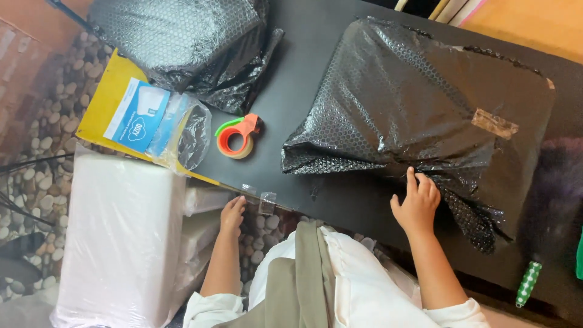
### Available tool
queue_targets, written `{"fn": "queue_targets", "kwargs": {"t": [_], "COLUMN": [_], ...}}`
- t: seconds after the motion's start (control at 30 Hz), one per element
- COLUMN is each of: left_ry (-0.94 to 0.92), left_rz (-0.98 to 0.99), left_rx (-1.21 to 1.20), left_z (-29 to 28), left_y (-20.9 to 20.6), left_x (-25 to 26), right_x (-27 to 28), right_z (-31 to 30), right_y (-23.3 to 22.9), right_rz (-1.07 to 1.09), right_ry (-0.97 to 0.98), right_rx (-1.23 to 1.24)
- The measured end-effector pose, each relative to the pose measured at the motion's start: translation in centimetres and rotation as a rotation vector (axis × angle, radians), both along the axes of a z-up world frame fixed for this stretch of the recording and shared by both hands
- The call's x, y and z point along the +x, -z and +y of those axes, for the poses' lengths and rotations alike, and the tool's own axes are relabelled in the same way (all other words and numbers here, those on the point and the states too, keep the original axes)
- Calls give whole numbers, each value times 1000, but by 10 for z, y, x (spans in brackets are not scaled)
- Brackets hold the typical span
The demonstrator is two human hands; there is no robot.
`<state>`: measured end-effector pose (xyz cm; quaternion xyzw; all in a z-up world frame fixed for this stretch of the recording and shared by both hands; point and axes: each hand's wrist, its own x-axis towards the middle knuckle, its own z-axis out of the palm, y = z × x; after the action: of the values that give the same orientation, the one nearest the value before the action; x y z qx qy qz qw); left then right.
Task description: Wrapping a large object in black bubble wrap and securing the edges with adhesive tape.
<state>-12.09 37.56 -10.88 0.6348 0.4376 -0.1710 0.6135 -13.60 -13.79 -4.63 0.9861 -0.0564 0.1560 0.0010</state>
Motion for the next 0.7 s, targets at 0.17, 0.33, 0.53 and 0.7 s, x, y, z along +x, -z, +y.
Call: {"fn": "queue_targets", "kwargs": {"t": [0.17, 0.33, 0.53, 0.7], "left_ry": [-101, -141, 34, 33], "left_rz": [-9, 31, -150, -489], "left_rx": [1, 170, 604, 637], "left_z": [-18, -17, -13, -41], "left_y": [-33, -20, -2, -77], "left_x": [-6, -16, -39, -53], "right_x": [-2, -2, -1, 0], "right_z": [1, -1, -2, -13], "right_y": [-5, -2, -11, -10], "right_rz": [20, 17, 21, 67], "right_ry": [-8, -15, -22, -69], "right_rx": [7, -7, -4, 33]}}
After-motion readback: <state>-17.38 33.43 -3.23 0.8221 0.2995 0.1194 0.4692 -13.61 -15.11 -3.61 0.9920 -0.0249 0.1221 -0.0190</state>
